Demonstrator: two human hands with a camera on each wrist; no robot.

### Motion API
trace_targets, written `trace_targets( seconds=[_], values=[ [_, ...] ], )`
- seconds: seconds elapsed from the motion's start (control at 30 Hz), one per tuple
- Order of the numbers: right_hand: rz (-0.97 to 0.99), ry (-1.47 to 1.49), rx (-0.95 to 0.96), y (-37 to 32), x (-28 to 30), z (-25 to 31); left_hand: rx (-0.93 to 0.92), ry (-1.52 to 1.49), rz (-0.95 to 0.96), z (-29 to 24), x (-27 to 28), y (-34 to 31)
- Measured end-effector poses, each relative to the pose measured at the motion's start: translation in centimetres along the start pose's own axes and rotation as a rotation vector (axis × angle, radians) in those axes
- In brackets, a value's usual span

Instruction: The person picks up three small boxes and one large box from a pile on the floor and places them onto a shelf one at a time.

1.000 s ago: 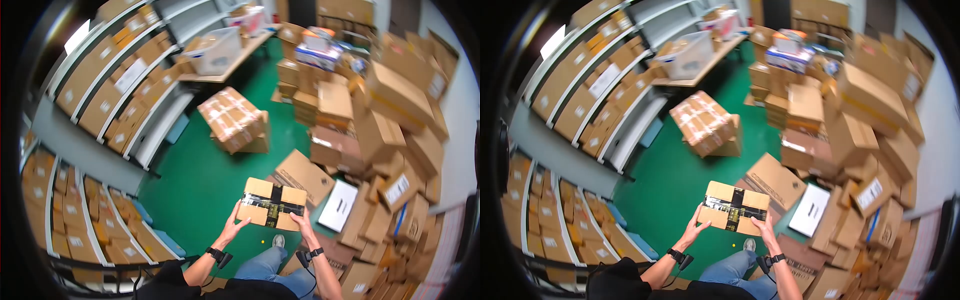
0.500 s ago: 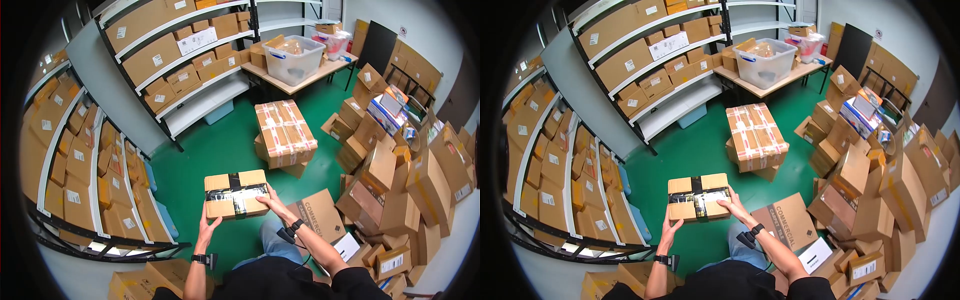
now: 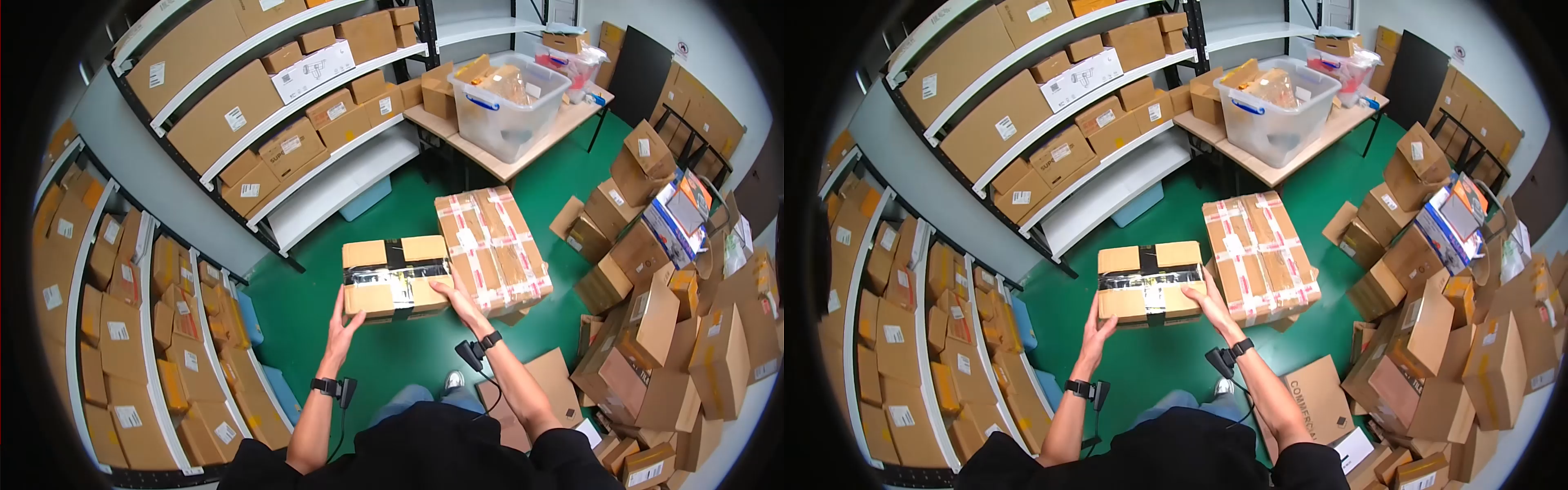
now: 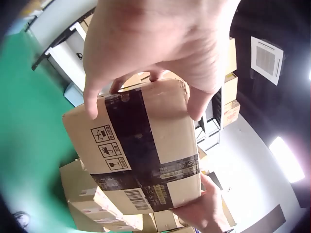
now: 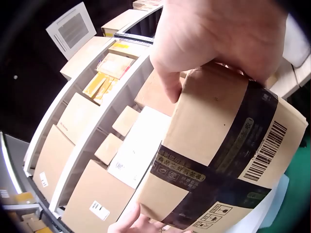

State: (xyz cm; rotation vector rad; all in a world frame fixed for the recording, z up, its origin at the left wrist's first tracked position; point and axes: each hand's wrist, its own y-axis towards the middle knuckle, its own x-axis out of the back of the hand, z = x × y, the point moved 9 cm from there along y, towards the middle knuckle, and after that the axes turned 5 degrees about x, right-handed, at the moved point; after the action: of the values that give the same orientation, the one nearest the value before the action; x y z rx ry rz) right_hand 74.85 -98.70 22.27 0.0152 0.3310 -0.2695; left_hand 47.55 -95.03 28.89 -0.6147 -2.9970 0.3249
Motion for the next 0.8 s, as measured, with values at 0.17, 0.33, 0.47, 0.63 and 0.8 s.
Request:
trace_targets(
  seconds=[0.17,0.33,0.47,0.63,0.8],
  values=[
    [0.037,-0.138,0.006,13.6,-4.1,1.8,0.036,-0.057,-0.067,-1.5,5.1,11.0],
    [-0.008,-0.185,-0.050,28.2,-6.4,-0.8,0.054,-0.093,-0.065,-2.6,9.8,24.6],
    [-0.065,-0.248,-0.010,40.7,-7.0,-1.2,-0.016,-0.107,0.023,-4.4,12.7,38.3],
    [-0.167,-0.211,0.078,51.7,-5.0,4.8,0.053,-0.071,0.119,-11.1,11.9,52.0],
    [-0.239,-0.253,0.145,62.7,-1.9,10.3,0.025,-0.100,0.214,-15.0,8.4,66.1]
  ],
)
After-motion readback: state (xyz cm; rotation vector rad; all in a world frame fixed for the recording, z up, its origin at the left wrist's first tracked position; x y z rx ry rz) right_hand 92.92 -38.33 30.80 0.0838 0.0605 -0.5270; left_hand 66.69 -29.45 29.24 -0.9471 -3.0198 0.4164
